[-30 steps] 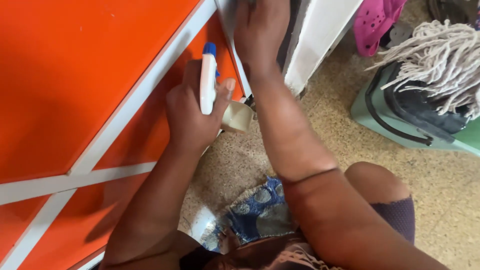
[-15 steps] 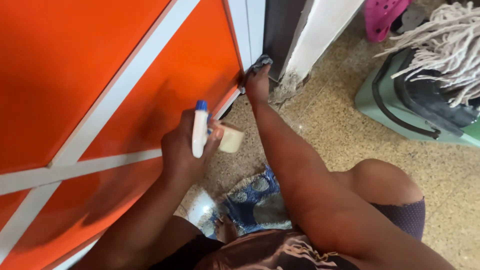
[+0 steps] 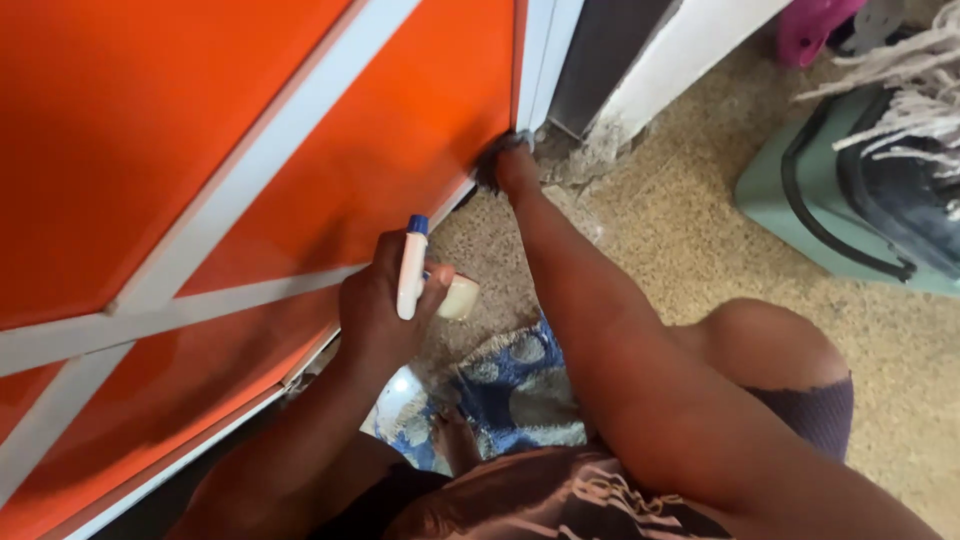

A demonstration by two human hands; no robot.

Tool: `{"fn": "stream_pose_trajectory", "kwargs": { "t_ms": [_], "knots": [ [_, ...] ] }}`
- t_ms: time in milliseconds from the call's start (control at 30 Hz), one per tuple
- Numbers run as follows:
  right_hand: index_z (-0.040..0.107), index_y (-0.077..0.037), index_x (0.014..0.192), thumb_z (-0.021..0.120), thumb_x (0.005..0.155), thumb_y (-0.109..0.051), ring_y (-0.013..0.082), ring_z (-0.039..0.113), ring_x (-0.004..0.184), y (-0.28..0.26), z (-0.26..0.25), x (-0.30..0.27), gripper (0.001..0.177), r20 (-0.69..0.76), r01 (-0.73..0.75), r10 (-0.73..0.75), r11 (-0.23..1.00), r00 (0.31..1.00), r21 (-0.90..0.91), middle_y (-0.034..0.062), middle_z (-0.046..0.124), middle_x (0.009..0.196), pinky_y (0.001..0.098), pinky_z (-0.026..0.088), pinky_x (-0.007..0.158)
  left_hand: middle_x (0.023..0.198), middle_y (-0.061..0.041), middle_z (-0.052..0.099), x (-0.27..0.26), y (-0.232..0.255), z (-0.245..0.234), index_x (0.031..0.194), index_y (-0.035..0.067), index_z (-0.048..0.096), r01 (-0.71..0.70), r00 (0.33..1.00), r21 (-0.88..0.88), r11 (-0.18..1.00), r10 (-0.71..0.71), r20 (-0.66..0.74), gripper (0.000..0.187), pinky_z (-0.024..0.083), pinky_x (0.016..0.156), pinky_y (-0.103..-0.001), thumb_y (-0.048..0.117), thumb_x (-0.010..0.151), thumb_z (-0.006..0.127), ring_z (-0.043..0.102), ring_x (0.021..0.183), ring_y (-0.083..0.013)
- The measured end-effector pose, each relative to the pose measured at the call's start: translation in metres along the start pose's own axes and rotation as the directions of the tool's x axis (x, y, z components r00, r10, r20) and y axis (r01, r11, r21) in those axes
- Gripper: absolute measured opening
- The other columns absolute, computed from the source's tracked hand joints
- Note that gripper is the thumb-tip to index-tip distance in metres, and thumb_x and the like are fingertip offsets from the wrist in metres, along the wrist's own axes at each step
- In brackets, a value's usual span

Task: Cleaning an orange door using a cleaning spray and a cloth.

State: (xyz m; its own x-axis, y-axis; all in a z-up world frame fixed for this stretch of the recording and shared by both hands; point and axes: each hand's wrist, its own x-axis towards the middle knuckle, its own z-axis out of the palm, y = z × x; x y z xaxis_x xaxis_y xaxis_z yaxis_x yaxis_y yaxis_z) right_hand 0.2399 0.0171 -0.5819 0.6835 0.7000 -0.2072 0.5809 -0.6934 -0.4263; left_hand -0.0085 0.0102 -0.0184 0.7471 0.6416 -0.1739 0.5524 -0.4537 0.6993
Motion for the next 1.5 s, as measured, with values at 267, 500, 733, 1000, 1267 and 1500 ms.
{"fn": "stream_pose_trajectory", "kwargs": {
  "t_ms": [267, 500, 733, 1000, 1267, 1500],
  "knots": [
    [0.075, -0.011, 0.077, 0.065, 0.092, -0.040, 0.0298, 0.078, 0.073, -0.161, -0.176, -0.118, 0.035, 0.554, -0.363, 0.106, 0.852, 0.826, 0.377, 0.0158, 0.075, 0.077, 0.0443, 0.064, 0.070, 0.089, -0.007, 0.075, -0.001, -0.011, 0.002, 0.122, 0.007, 0.057, -0.136, 0.989, -0.006, 0.991, 0.135, -0.054, 0.041, 0.055, 0.064, -0.040, 0.032, 0.094, 0.075, 0.074, 0.074, -0.0299],
    [0.077, -0.014, 0.092, 0.069, 0.092, -0.032, 0.0295, 0.074, 0.086, -0.169, -0.078, -0.144, 0.019, 0.312, -0.168, -0.050, 0.756, 0.949, 0.633, 0.0119, 0.076, 0.087, 0.0474, 0.057, 0.071, 0.081, -0.004, 0.074, -0.018, -0.026, -0.005, 0.118, 0.009, 0.056, -0.003, 0.996, -0.012, 1.000, 0.002, -0.086, 0.043, 0.055, 0.062, -0.038, 0.036, 0.092, 0.079, 0.074, 0.070, -0.0266],
    [0.075, -0.016, 0.097, 0.071, 0.084, -0.041, 0.0367, 0.074, 0.080, -0.108, -0.072, -0.082, 0.029, 0.303, 0.274, -0.221, 0.950, 0.927, -0.147, 0.0154, 0.075, 0.086, 0.0519, 0.057, 0.064, 0.086, -0.005, 0.074, -0.064, -0.040, -0.028, 0.126, 0.008, 0.056, 0.132, 0.975, -0.007, 0.991, -0.131, -0.178, 0.049, 0.055, 0.061, -0.039, 0.035, 0.091, 0.077, 0.073, 0.071, -0.0282],
    [0.069, -0.008, 0.107, 0.075, 0.084, -0.024, 0.0323, 0.072, 0.089, -0.014, -0.108, -0.008, 0.029, 0.007, -0.042, 0.042, 0.918, 0.999, 0.394, 0.0122, 0.075, 0.099, 0.0465, 0.059, 0.071, 0.087, -0.003, 0.077, -0.086, -0.040, -0.027, 0.125, 0.009, 0.055, 0.266, 0.951, 0.019, 0.964, -0.259, -0.171, 0.049, 0.056, 0.061, -0.040, 0.039, 0.091, 0.074, 0.074, 0.072, -0.0287],
    [0.068, -0.001, 0.107, 0.068, 0.093, -0.027, 0.0289, 0.072, 0.089, -0.007, -0.120, 0.017, 0.030, -0.031, -0.227, 0.419, 0.553, 0.908, 0.802, 0.0128, 0.077, 0.099, 0.0427, 0.057, 0.074, 0.092, -0.002, 0.079, -0.052, -0.027, -0.018, 0.134, 0.009, 0.050, 0.157, 0.986, -0.103, 0.982, -0.161, -0.039, 0.053, 0.057, 0.064, -0.039, 0.036, 0.092, 0.071, 0.076, 0.078, -0.0269],
    [0.071, -0.001, 0.107, 0.055, 0.095, -0.028, 0.0347, 0.074, 0.086, -0.108, -0.171, -0.060, 0.033, -0.184, -0.030, 0.378, 0.495, 0.907, 0.869, 0.0145, 0.079, 0.093, 0.0460, 0.056, 0.074, 0.091, -0.005, 0.078, -0.025, -0.041, 0.000, 0.133, 0.009, 0.052, -0.014, 0.994, -0.101, 0.995, 0.003, -0.110, 0.054, 0.060, 0.065, -0.037, 0.038, 0.093, 0.074, 0.078, 0.078, -0.0253]
  ]
}}
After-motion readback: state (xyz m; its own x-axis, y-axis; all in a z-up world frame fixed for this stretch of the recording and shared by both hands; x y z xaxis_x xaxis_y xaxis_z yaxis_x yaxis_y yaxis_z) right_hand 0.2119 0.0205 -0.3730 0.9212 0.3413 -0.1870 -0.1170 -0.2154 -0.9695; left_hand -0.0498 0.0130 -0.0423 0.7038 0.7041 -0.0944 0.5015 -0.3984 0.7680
